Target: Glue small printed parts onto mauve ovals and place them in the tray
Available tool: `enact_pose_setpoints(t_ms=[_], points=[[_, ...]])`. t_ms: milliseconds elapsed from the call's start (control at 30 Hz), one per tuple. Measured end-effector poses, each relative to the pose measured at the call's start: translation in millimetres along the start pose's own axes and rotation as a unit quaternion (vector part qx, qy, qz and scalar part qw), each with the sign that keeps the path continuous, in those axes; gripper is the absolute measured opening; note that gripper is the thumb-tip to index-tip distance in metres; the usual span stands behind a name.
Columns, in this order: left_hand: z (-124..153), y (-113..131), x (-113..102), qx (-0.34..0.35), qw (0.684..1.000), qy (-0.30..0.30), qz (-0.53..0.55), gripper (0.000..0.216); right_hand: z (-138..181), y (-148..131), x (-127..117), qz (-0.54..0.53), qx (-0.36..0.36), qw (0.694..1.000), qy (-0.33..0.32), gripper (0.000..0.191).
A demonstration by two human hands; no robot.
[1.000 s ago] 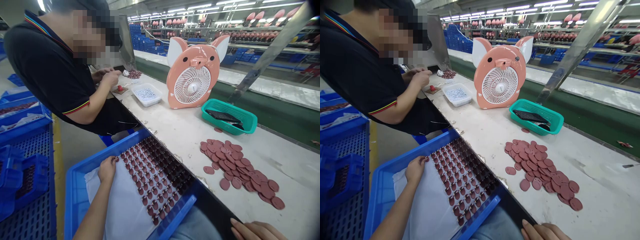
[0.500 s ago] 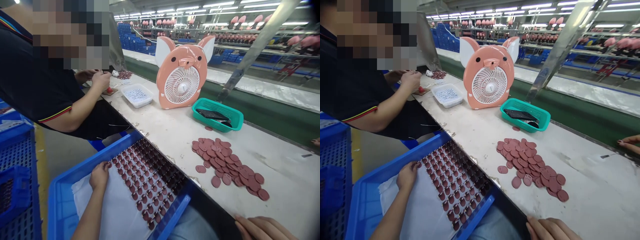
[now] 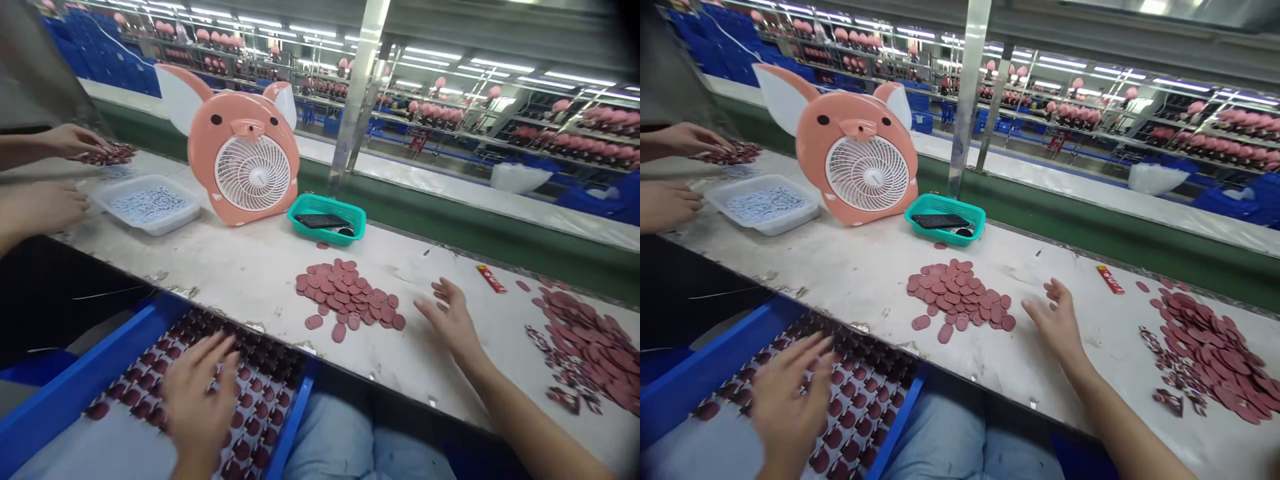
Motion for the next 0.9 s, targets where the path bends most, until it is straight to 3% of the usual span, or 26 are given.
enact_pose_setpoints(t_ms=[67,100,167,233,333,433,600,733,833,900], points=[[8.3,80.0,44.8,0.148,0.985,-0.085,-0.015,0.033,-16.8,6.0,22.3,0.006,0.015,0.999,-0.037,0.088],[8.9,102.9,60.6,0.169,0.979,-0.108,-0.023,0.032,-25.0,7.4,32.2,0.009,0.020,0.999,-0.049,0.081],[6.3,131.5,83.9,0.190,0.969,-0.149,-0.050,0.028,-40.0,8.8,49.5,0.010,0.032,0.997,-0.066,0.060],[1.1,144.6,95.9,0.194,0.961,-0.180,-0.081,0.022,-51.2,9.4,62.8,0.003,0.046,0.996,-0.079,0.042],[-2.6,154.8,101.9,0.197,0.945,-0.227,-0.128,0.012,-57.0,6.3,71.0,-0.029,0.067,0.993,-0.093,0.033],[-0.7,162.1,101.8,0.195,0.931,-0.267,-0.156,0.008,-43.8,-7.4,63.4,-0.098,0.086,0.986,-0.100,0.031],[4.9,164.2,96.8,0.155,0.931,-0.299,-0.143,0.009,26.1,-56.1,45.9,-0.232,0.102,0.949,-0.188,0.028],[22.4,162.0,89.3,0.090,0.945,-0.310,-0.053,0.007,91.3,-91.9,41.7,-0.299,0.121,0.910,-0.260,0.034],[48.7,156.2,81.6,-0.024,0.944,-0.314,0.100,0.014,131.5,-107.3,49.3,-0.335,0.154,0.870,-0.327,0.040],[72.7,144.4,79.3,-0.176,0.898,-0.322,0.244,0.026,151.3,-112.3,54.1,-0.364,0.184,0.837,-0.365,0.049]])
Point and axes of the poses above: each hand's wrist, its own z-axis away from the middle knuckle, its own x-axis out of the palm, y = z × x, the point moved 10 cm from there along -z, towards the middle knuckle, and after that the axes turned 13 degrees about y, right-handed, at the moved point
